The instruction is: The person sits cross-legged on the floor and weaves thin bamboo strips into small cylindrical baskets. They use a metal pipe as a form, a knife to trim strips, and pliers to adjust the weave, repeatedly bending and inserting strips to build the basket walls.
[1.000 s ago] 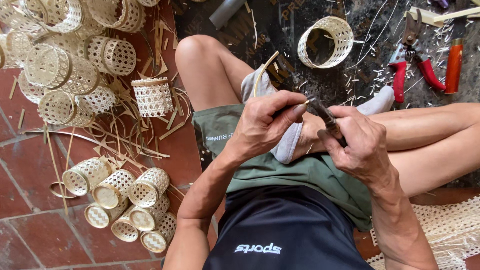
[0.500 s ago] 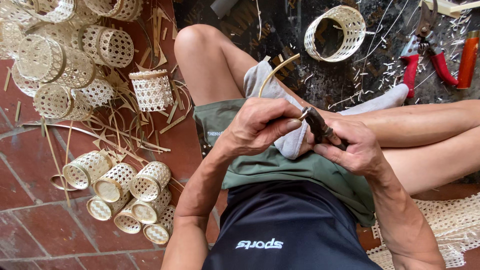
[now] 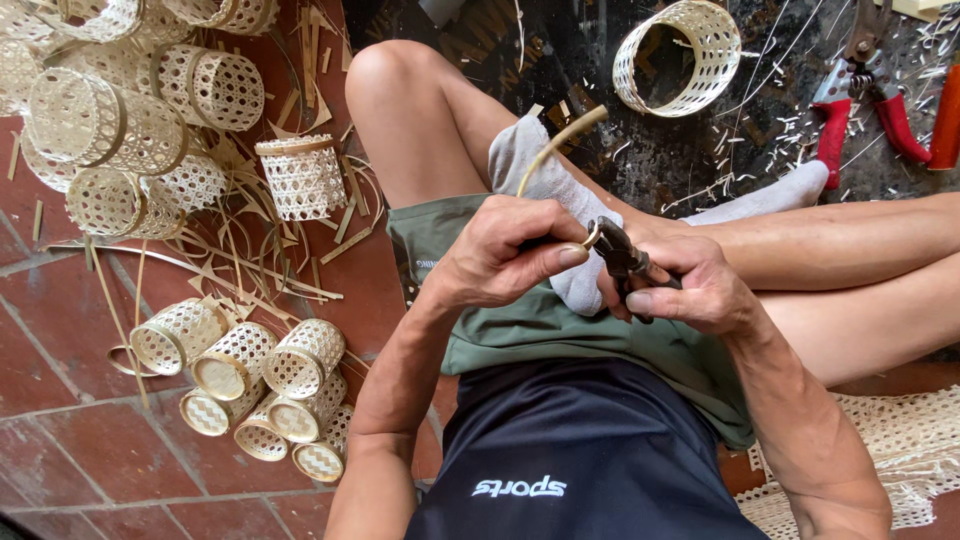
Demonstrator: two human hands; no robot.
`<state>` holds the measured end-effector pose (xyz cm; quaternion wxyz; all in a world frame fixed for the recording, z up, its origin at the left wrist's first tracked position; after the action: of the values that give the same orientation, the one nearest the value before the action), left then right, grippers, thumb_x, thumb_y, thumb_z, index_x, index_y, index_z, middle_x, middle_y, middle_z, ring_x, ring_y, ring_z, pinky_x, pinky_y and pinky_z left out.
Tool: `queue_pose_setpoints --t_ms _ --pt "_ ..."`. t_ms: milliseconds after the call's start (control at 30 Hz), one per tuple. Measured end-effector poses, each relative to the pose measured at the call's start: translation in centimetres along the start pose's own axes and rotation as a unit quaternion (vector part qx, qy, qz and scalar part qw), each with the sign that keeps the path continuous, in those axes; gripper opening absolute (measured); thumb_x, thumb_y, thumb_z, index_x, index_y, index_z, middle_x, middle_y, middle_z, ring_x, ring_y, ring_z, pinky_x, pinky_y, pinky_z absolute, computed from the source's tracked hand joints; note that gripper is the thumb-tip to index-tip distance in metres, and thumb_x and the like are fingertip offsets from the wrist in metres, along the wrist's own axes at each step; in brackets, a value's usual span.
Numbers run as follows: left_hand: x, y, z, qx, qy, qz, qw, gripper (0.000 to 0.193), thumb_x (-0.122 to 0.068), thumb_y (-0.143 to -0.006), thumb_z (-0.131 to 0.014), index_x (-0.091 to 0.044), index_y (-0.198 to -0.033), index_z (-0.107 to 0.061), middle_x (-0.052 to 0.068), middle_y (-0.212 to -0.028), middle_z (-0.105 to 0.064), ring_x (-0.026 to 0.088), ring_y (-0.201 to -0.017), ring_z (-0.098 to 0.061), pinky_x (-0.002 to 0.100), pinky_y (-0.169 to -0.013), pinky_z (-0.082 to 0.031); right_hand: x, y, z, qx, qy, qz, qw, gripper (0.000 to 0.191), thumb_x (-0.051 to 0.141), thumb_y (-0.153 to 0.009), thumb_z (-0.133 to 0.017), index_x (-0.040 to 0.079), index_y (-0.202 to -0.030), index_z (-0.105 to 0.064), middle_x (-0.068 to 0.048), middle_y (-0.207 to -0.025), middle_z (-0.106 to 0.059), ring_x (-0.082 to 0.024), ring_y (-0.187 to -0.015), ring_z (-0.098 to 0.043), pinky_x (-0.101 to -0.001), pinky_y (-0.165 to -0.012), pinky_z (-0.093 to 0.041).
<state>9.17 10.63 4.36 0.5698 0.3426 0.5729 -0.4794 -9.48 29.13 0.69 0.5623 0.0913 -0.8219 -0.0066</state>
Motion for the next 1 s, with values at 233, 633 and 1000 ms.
queue_pose_setpoints --t_ms 233,633,1000 --pt "0.2 0.4 0.2 0.019 0.027 0.0 0.999 0.009 -0.01 -0.102 -0.072 -0.004 -0.099 -0.066 0.008 -0.081 -0.065 0.023 -0.071 -0.066 0.035 -0.065 -0.051 -0.4 -0.4 -0.3 0.007 -0.053 -0.058 0.997 0.017 0.013 -0.084 -0.072 -0.003 -0.087 -0.069 -0.01 -0.086 -0.071 -0.015 -0.069 -0.062 -0.0287 -0.058 -0.049" --pt "-2.4 -0.2 -1.7 -0.125 -0.15 -0.065 0.979 0.013 -0.003 -0.095 -0.077 -0.003 -0.102 -0.066 0.009 -0.079 -0.06 0.025 -0.069 -0.061 0.039 -0.063 -0.047 2.0 -0.5 -3.1 -0.147 0.382 0.132 0.903 0.025 -0.004 -0.081 -0.076 -0.002 -0.094 -0.054 -0.019 -0.111 -0.067 -0.022 -0.073 -0.063 -0.0328 -0.062 -0.05" --pt "-2.0 0.5 -1.0 -0.051 -0.104 -0.071 0.991 0.016 -0.003 -0.091 -0.08 -0.004 -0.099 -0.066 0.008 -0.077 -0.06 0.026 -0.071 -0.062 0.038 -0.062 -0.048 0.3 1.3 -2.6 -0.108 0.241 0.045 0.963 0.017 0.0 -0.082 -0.074 0.002 -0.08 -0.057 -0.007 -0.081 -0.063 -0.02 -0.073 -0.059 -0.0322 -0.071 -0.048"
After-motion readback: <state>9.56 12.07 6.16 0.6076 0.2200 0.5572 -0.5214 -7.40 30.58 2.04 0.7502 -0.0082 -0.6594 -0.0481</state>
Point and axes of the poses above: each hand's wrist, its own y-axis away from the middle knuckle, its own z-axis out of the back of the hand, x = y × z, the point moved 1 cm from there along -y, towards the middle knuckle
